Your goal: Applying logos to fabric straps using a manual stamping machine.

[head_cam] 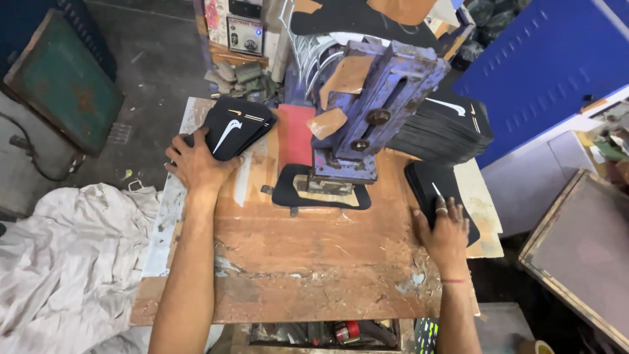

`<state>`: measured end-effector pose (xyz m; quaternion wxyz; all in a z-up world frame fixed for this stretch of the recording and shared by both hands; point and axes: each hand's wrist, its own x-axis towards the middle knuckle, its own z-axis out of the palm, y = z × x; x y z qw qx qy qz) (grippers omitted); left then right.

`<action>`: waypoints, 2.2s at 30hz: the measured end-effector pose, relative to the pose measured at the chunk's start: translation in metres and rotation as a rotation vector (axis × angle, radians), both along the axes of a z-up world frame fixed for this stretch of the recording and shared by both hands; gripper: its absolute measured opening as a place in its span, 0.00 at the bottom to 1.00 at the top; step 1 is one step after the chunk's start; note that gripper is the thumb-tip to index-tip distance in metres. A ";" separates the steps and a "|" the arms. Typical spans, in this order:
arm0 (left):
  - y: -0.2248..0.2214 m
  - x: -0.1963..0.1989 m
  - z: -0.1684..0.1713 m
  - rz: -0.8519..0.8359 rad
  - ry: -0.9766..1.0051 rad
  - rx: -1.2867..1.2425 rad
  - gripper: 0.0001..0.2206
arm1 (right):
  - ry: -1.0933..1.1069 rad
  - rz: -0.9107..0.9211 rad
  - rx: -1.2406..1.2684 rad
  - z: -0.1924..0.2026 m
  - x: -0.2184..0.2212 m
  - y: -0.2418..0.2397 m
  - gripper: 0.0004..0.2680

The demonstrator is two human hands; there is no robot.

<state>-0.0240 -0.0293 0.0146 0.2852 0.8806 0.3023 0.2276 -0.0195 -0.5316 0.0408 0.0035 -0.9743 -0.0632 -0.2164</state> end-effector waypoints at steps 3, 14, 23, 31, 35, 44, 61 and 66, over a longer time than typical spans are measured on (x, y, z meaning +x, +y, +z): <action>0.000 0.001 0.002 0.007 0.014 -0.013 0.45 | -0.004 0.108 0.231 -0.006 -0.008 -0.012 0.15; 0.002 0.001 0.000 -0.003 -0.003 -0.009 0.43 | -0.172 0.145 0.326 0.000 -0.083 0.029 0.09; 0.000 0.001 -0.006 -0.034 -0.052 0.044 0.44 | 0.139 0.426 0.456 0.004 -0.143 0.121 0.10; -0.022 -0.001 0.030 -0.174 -0.405 0.176 0.34 | 0.135 0.487 0.396 -0.012 -0.139 0.148 0.11; -0.047 0.005 0.008 -0.481 -0.250 -0.161 0.24 | 0.156 0.528 0.399 -0.010 -0.145 0.144 0.11; -0.066 0.012 -0.005 -0.764 -0.186 0.092 0.16 | 0.120 0.532 0.393 -0.017 -0.139 0.145 0.12; -0.038 0.009 0.019 -0.467 -0.723 0.083 0.05 | 0.278 0.403 0.051 -0.014 -0.077 0.164 0.30; -0.005 0.009 0.011 -0.338 -0.915 -0.256 0.04 | 0.335 0.580 -0.017 -0.019 -0.053 0.205 0.31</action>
